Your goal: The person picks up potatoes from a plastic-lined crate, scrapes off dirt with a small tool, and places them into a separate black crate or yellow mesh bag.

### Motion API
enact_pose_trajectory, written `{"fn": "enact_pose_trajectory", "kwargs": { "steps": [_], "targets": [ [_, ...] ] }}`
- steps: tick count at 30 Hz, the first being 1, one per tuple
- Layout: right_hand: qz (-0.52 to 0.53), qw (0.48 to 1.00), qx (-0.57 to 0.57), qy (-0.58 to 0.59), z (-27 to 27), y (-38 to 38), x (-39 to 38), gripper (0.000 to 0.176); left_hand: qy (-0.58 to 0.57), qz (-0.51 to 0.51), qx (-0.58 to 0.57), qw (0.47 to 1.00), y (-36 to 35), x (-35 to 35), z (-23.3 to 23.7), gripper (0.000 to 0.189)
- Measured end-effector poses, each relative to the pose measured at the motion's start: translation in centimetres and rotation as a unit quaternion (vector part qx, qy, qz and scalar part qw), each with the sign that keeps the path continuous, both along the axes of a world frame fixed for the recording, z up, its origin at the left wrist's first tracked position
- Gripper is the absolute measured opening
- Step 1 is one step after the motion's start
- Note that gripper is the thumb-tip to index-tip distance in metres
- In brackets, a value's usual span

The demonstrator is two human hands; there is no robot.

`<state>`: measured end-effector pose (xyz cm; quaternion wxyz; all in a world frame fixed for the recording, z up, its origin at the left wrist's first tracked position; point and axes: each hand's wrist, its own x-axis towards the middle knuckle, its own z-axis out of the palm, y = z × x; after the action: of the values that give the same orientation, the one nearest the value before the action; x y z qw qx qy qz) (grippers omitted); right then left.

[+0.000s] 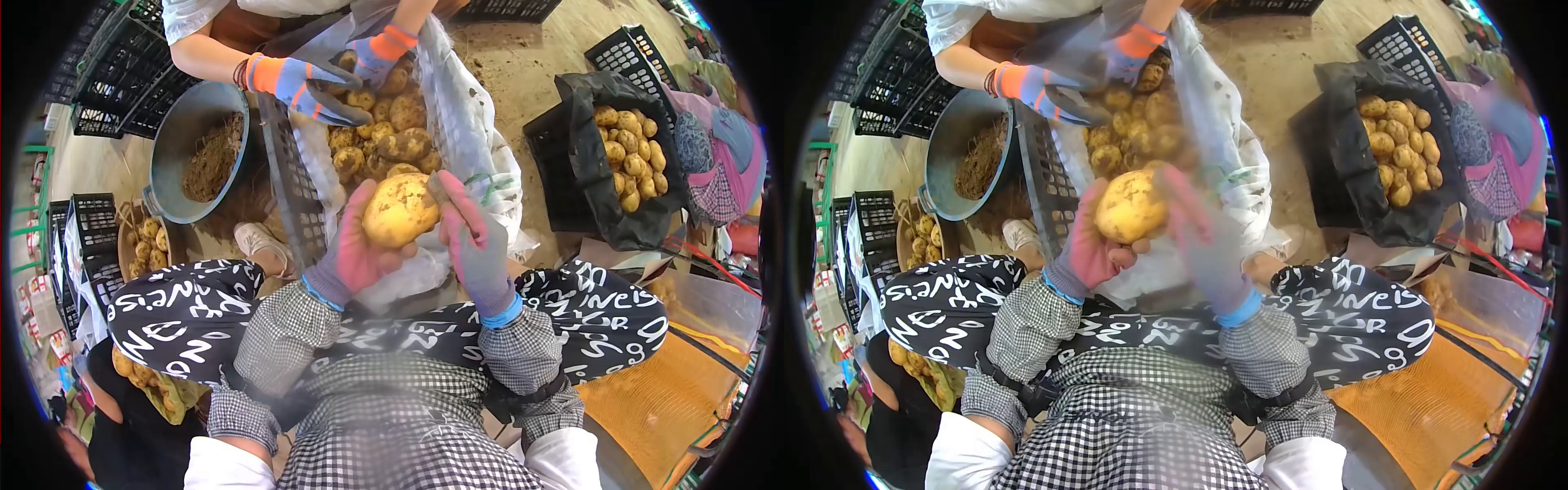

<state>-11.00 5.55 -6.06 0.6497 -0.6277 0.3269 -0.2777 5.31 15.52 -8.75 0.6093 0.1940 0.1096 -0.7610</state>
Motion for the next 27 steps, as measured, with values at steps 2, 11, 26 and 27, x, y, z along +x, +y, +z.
{"fn": "enact_pose_trajectory", "kwargs": {
  "steps": [2, 11, 26, 27],
  "targets": [
    [0.003, 1.000, 0.010, 0.019, 0.1, 0.2, 0.1, 0.040, -0.021, 0.003, 0.023, 1.000, 0.1, -0.1, 0.3, 0.064],
    [-0.005, 0.999, -0.045, 0.031, -0.8, 0.6, 0.7, 0.036, -0.032, -0.004, 0.082, 0.996, 0.0, -0.1, 0.5, 0.063],
    [-0.003, 0.959, 0.283, -0.015, 0.0, -0.8, -0.4, 0.046, -0.542, 0.082, -0.094, 0.831, -0.8, -1.0, 2.2, 0.069],
    [0.021, 0.925, 0.372, -0.070, 0.0, -0.7, -0.2, 0.049, -0.665, 0.072, -0.127, 0.732, -1.0, -0.8, 2.1, 0.074]
  ]
}}
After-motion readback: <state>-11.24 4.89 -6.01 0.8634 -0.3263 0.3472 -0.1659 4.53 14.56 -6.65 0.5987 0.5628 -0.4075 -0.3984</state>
